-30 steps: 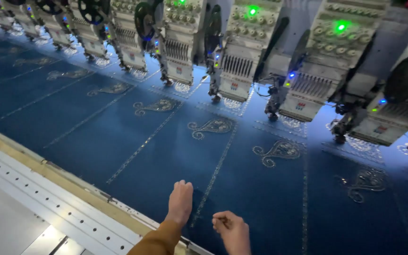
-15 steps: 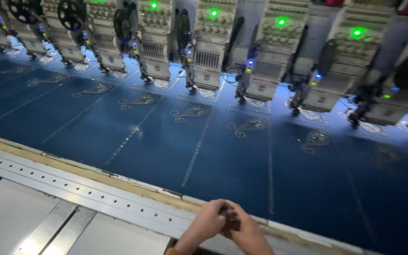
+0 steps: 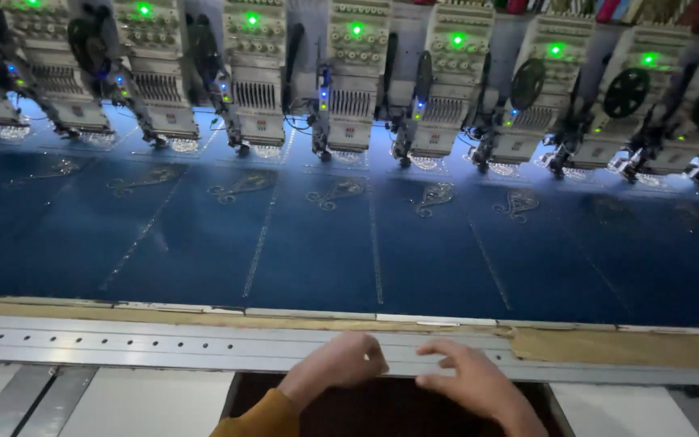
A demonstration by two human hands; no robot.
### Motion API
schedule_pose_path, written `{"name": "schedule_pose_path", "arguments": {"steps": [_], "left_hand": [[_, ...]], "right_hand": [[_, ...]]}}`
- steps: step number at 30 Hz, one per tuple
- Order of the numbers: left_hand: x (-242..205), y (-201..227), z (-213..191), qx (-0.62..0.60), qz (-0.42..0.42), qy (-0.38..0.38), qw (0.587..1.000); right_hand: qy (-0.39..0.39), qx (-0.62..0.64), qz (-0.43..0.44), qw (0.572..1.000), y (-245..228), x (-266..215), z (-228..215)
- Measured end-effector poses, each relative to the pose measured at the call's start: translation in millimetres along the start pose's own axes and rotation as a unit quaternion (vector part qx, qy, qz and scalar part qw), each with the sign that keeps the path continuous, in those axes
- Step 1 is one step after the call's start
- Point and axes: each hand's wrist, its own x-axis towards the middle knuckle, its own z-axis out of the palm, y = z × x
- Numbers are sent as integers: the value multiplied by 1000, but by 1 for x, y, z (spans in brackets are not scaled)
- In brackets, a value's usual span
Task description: Operating and inspecting a multi-head industrial embroidery machine, checking threads and needles.
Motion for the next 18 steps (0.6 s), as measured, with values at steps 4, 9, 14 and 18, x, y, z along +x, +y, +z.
{"name": "schedule_pose_path", "arguments": {"steps": [4, 9, 14, 18], "left_hand": [[-9, 16, -31, -75, -69, 36, 994], [58, -37, -42, -29, -12, 156, 987], [138, -101, -81, -11, -25, 200, 979], [236, -193, -91, 31, -27, 275, 961]], "right_hand": [[52, 25, -14, 998, 1, 6, -12], [60, 77, -49, 994, -20, 54, -24], [38, 26, -99, 994, -65, 158, -39], [44, -7, -89, 995, -111, 255, -44]]}}
